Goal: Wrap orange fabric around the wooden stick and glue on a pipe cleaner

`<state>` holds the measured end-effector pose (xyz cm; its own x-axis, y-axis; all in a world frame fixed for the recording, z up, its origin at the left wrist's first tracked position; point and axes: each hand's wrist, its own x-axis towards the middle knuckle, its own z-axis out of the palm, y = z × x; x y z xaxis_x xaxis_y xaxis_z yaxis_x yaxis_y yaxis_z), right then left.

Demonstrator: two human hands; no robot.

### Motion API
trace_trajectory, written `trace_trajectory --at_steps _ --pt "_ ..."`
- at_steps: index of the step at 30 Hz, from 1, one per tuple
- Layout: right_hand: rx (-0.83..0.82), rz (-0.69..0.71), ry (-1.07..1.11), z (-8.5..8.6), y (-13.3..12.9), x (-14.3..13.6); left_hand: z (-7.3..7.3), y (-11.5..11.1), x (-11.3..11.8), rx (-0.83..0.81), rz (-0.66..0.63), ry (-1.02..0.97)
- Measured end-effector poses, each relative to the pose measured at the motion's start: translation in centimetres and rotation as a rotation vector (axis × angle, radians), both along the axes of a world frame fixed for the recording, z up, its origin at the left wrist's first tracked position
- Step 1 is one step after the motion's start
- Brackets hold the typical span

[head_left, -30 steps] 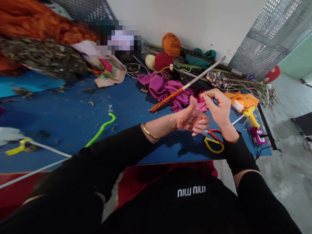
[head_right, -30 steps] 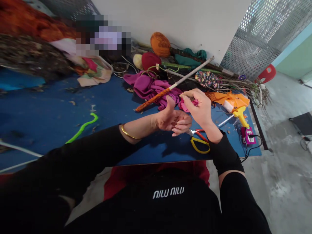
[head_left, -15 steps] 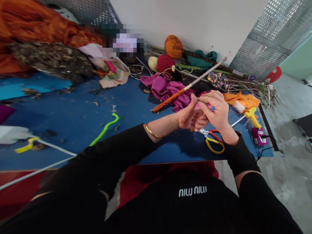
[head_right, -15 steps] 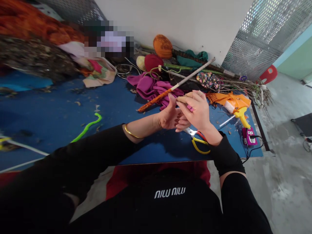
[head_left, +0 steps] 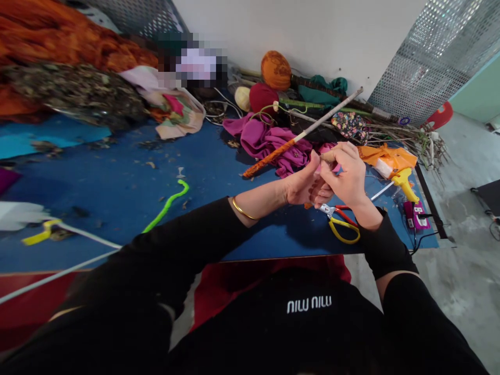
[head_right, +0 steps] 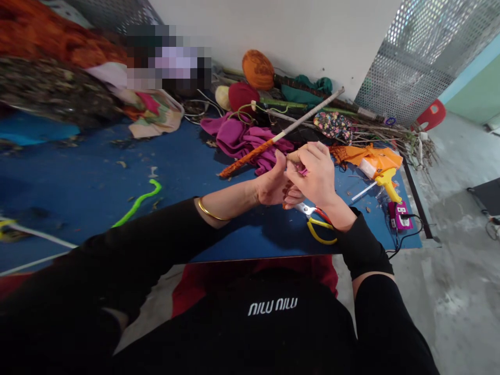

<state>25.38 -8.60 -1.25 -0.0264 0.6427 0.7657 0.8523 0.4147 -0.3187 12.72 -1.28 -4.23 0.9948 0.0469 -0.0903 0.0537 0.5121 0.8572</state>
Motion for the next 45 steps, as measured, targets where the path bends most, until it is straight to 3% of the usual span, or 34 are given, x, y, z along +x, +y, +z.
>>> trace_trajectory --at_steps 6,8,11,14,19,22,26,33,37,41,45 --pt "-0.113 0.039 0.358 0.3 0.1 0.0 0.0 0.0 -0.4 0.023 -0.092 -0.081" --pt "-0.113 0.045 0.491 0.0 0.4 0.3 0.2 0.0 -0.6 0.007 -0.065 -0.151" --pt "-0.108 0.052 0.644 -0.5 1.0 0.8 0.7 0.3 -0.5 -0.044 0.153 -0.231" --pt "-0.111 0.072 0.793 -0.9 1.7 1.5 1.1 1.0 -0.1 -0.044 0.408 -0.172" --pt "-0.201 0.090 0.903 -1.2 2.2 2.2 1.2 2.0 0.2 0.158 0.766 -0.124" --pt "-0.196 0.127 0.953 -1.4 2.2 2.2 1.4 1.9 0.1 0.286 0.924 -0.190" --pt "-0.210 0.147 0.983 -1.3 2.0 2.0 1.9 1.5 -0.1 0.327 1.037 -0.278" --pt "-0.204 0.039 0.900 -1.2 1.8 1.5 3.1 0.6 -0.2 0.386 1.107 -0.286" --pt "-0.171 0.022 0.831 -1.3 1.6 1.0 2.9 0.7 -0.3 0.384 1.101 -0.286" --pt "-0.153 -0.051 0.763 -1.1 1.5 0.8 2.5 1.0 -0.6 0.364 1.050 -0.264" --pt "-0.203 -0.021 0.803 -1.3 1.6 1.1 2.6 0.9 -0.9 0.421 0.910 -0.260"
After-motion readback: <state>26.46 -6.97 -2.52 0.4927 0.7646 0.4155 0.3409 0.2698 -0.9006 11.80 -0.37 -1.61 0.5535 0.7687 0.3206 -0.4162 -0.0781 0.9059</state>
